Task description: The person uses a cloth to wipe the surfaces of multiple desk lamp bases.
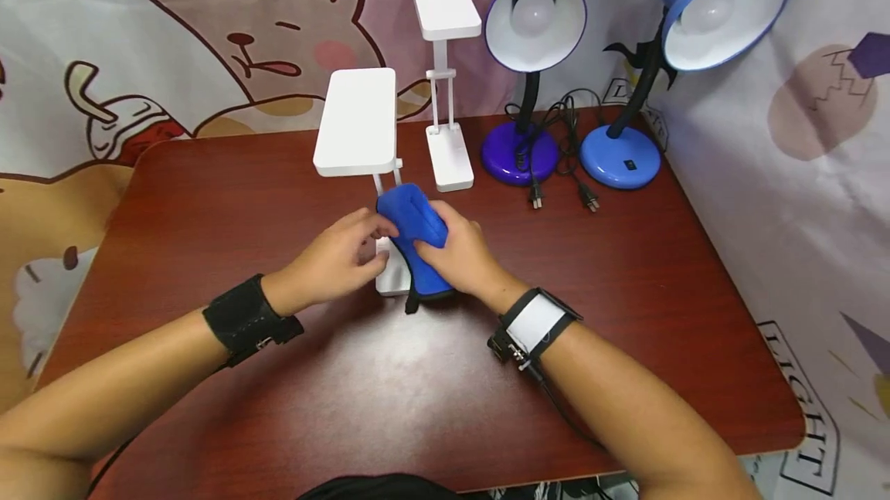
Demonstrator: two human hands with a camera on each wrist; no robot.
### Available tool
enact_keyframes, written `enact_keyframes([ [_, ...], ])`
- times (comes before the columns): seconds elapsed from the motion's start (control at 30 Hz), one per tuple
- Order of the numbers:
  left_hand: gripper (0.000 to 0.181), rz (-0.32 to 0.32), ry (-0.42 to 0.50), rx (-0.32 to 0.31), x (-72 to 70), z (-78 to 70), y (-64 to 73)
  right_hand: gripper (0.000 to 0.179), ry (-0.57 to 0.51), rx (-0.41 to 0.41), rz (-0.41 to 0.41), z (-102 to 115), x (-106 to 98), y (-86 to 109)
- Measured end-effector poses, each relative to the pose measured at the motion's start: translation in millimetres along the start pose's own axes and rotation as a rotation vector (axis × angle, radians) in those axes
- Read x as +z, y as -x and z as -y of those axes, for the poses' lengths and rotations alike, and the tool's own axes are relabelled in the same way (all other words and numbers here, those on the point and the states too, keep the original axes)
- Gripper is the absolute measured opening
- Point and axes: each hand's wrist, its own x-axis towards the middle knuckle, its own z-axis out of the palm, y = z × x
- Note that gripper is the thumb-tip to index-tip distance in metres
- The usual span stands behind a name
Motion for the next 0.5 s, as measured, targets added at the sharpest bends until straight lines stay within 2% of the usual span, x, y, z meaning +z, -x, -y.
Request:
enact_keyframes([
  [0.13, 0.055, 0.088, -0.247, 0.047, 20.6, 7.1, 2.1, 0.057, 0.136, -0.014, 0.012, -2.1, -18.7, -0.6],
  [0.27, 0.077, 0.172, -0.356, 0.114, 37.3, 10.1, 4.1, 0.057, 0.317, -0.092, -0.001, -2.4, -40.1, -0.3],
  [0.37, 0.076, 0.161, -0.379, 0.163, 44.9, 11.6, 2.8, 0.060, 0.457, -0.129, -0.016, -4.9, -54.3, 1.0],
  [0.5, 0.066, 0.095, -0.372, 0.208, 48.6, 16.1, -1.6, 0.064, 0.572, -0.132, -0.009, -10.2, -65.5, 2.6],
])
